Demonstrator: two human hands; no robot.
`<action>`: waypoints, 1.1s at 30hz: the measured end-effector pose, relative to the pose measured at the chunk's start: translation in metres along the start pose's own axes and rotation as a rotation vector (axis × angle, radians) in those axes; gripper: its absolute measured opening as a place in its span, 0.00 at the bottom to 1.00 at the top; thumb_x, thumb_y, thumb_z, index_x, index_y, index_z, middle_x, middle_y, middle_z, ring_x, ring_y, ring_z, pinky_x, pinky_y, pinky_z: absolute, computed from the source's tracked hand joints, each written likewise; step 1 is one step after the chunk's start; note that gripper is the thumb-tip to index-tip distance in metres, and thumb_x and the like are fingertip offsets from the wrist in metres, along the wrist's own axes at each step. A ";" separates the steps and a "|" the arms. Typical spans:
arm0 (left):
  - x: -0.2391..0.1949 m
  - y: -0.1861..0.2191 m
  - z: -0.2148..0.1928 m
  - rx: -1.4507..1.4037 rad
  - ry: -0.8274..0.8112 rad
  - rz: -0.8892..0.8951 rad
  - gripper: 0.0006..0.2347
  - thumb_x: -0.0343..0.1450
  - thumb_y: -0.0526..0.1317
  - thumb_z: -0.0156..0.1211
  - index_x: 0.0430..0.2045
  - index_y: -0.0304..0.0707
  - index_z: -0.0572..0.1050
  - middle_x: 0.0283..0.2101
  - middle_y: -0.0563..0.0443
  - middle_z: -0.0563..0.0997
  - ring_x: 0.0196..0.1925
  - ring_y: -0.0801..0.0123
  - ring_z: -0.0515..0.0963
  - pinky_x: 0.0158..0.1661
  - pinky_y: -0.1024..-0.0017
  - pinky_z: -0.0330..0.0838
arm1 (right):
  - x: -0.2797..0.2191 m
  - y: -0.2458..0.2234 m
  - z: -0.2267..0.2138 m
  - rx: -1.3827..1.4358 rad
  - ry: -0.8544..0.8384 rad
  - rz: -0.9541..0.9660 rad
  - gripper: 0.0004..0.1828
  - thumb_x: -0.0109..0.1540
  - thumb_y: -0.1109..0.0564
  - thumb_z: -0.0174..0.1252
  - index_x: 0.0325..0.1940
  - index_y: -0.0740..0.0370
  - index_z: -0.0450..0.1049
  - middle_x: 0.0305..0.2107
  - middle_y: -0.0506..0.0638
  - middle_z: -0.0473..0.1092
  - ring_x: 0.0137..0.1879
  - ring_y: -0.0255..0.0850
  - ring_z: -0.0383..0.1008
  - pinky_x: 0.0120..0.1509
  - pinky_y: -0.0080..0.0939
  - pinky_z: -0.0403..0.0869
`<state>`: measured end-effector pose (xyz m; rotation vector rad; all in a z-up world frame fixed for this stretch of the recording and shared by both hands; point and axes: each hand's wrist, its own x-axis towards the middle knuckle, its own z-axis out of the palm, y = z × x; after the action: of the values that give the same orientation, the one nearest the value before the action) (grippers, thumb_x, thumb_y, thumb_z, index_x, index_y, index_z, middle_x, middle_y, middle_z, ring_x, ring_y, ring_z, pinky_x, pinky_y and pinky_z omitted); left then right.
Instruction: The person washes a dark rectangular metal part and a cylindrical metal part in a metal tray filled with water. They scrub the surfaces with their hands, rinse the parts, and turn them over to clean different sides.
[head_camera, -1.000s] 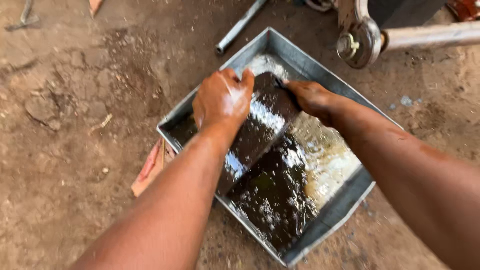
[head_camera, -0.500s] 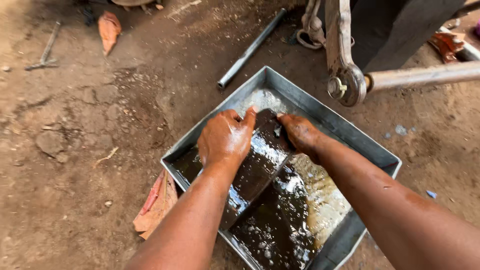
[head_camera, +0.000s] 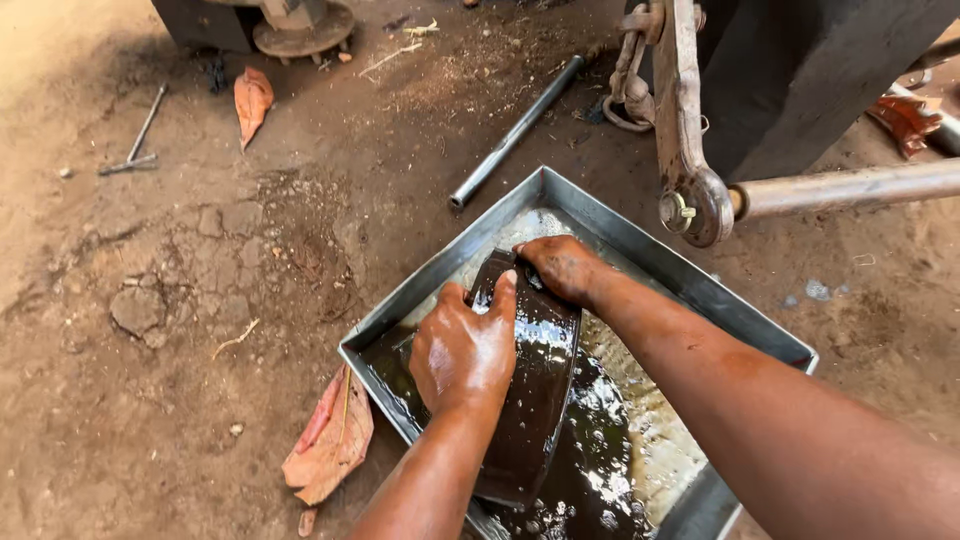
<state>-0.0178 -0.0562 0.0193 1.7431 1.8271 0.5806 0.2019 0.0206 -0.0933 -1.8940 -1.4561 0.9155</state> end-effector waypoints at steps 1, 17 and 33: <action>-0.003 0.001 -0.001 0.021 -0.008 0.009 0.30 0.67 0.67 0.54 0.46 0.37 0.78 0.45 0.33 0.82 0.50 0.44 0.82 0.50 0.53 0.75 | -0.009 -0.001 0.001 -0.058 0.036 -0.097 0.25 0.69 0.41 0.45 0.54 0.58 0.79 0.48 0.55 0.78 0.49 0.41 0.78 0.58 0.42 0.74; -0.024 0.009 -0.003 -0.286 0.061 -0.287 0.28 0.66 0.66 0.54 0.39 0.38 0.78 0.36 0.35 0.85 0.42 0.44 0.83 0.46 0.50 0.74 | 0.065 0.001 0.023 0.038 -0.130 -0.302 0.19 0.67 0.44 0.54 0.51 0.57 0.82 0.43 0.51 0.81 0.47 0.36 0.78 0.53 0.37 0.76; 0.005 -0.064 0.002 -0.150 0.097 0.440 0.24 0.70 0.61 0.59 0.31 0.33 0.79 0.23 0.31 0.80 0.26 0.42 0.83 0.29 0.53 0.75 | -0.140 -0.085 0.029 -0.043 0.802 -0.162 0.18 0.68 0.48 0.53 0.49 0.62 0.80 0.40 0.62 0.79 0.43 0.52 0.82 0.51 0.46 0.77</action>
<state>-0.0657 -0.0557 -0.0242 2.0510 1.4160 0.9626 0.1057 -0.0943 -0.0202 -1.8161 -1.0960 0.0094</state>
